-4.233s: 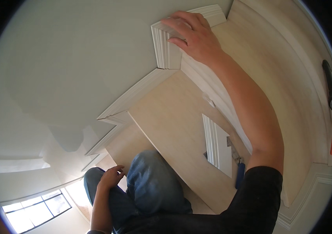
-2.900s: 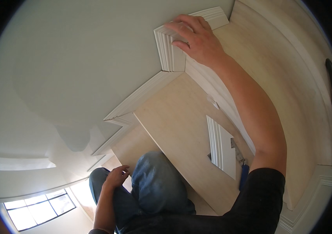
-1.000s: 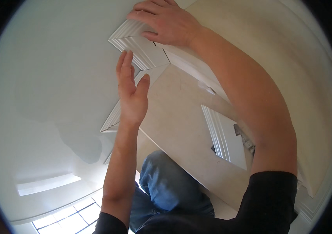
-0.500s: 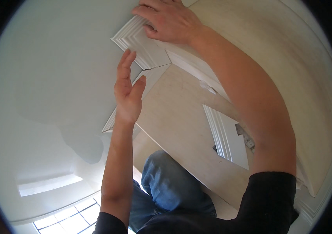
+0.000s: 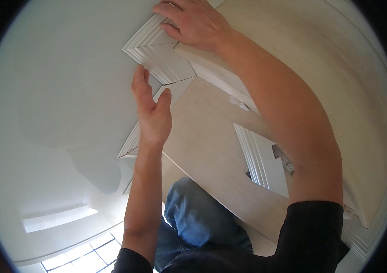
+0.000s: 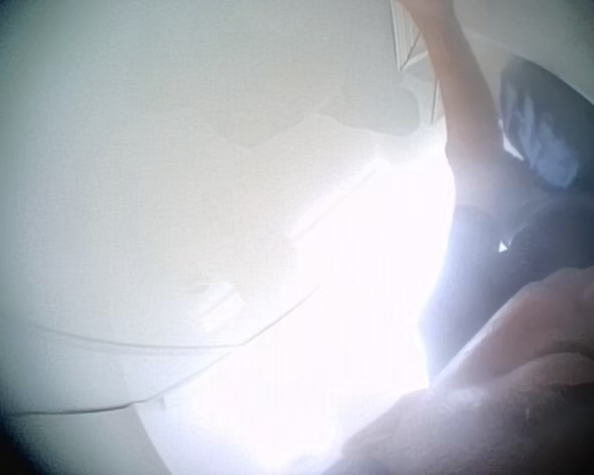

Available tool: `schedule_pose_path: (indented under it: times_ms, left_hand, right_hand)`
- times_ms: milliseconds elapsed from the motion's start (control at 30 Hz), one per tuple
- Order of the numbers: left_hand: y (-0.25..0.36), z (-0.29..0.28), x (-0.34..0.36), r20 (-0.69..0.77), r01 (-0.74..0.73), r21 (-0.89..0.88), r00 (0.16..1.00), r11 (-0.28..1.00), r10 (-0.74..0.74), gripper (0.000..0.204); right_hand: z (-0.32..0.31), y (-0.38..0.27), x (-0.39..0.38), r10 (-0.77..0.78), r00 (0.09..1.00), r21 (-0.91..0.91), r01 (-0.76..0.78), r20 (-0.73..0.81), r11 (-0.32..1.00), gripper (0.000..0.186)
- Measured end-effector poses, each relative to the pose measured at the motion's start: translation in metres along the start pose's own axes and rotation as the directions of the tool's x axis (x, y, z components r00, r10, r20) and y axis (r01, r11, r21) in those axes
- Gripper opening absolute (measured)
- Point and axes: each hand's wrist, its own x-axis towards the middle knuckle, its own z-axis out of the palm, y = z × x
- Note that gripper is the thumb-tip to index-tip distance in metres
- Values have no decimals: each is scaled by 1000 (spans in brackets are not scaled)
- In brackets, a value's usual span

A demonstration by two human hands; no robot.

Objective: Fitting and aligning pieces of decorative crown molding against a ceiling and wall corner.

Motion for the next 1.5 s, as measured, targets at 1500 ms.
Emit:
schedule_pose_path:
  times_ms: [1500]
  left_hand:
    - [3, 26, -3, -62, 259, 34, 964, 965, -257, 97]
  right_hand:
    - [-14, -8, 0, -10, 1000, 20, 10, 8, 1000, 33]
